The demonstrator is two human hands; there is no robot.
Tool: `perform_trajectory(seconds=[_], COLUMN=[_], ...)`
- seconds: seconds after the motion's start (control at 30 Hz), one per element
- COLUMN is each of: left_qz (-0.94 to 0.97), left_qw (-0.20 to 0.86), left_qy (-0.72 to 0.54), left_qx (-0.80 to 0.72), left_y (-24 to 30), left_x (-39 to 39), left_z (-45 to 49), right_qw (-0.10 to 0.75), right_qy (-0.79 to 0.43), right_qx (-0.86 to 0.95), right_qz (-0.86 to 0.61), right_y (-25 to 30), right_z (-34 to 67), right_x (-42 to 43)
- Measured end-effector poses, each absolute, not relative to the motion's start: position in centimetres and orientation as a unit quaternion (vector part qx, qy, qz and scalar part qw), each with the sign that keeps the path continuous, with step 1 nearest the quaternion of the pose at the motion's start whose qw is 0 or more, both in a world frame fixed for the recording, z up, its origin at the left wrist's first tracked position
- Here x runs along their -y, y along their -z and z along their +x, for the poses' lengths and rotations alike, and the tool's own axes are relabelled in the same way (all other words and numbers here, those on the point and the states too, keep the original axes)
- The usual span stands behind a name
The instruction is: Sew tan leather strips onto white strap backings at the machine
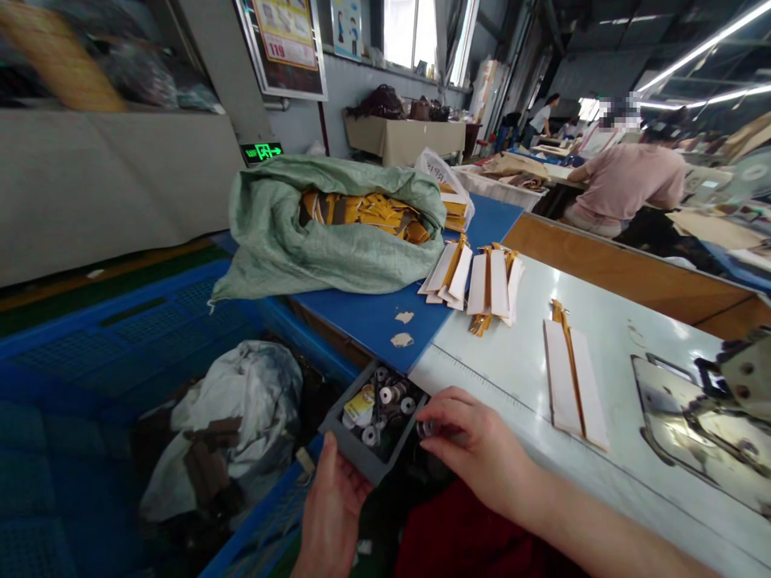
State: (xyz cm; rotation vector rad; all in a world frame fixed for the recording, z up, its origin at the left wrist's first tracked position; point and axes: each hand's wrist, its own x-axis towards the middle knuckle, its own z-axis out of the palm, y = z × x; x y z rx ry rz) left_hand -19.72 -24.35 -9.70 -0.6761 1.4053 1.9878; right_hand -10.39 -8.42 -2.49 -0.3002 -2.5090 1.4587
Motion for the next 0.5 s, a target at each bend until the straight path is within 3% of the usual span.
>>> perform_trajectory(seconds=[0.13, 0.33, 0.5], left_qz=[-0.259, -0.039, 0.174], left_qw=[0.277, 0.035, 0.234], left_qy=[-0.732, -0.616, -0.602], left_qx=[-0.566, -0.786, -0.743], left_y=[9.8, 8.5, 7.6], left_x=[25.3, 28.2, 27.0], left_z=[-19.6, -18.1, -16.7], right_qw=[0.131, 0.164, 0.177], right_qy=[-0.517, -0.523, -0.514], right_qx=[0.840, 0.832, 0.839], right_qz=[-0.102, -0.082, -0.028], right_y=[3.2, 3.1, 2.6], right_z=[-10.9, -10.4, -10.3], right_x=[8.3, 9.0, 10.4])
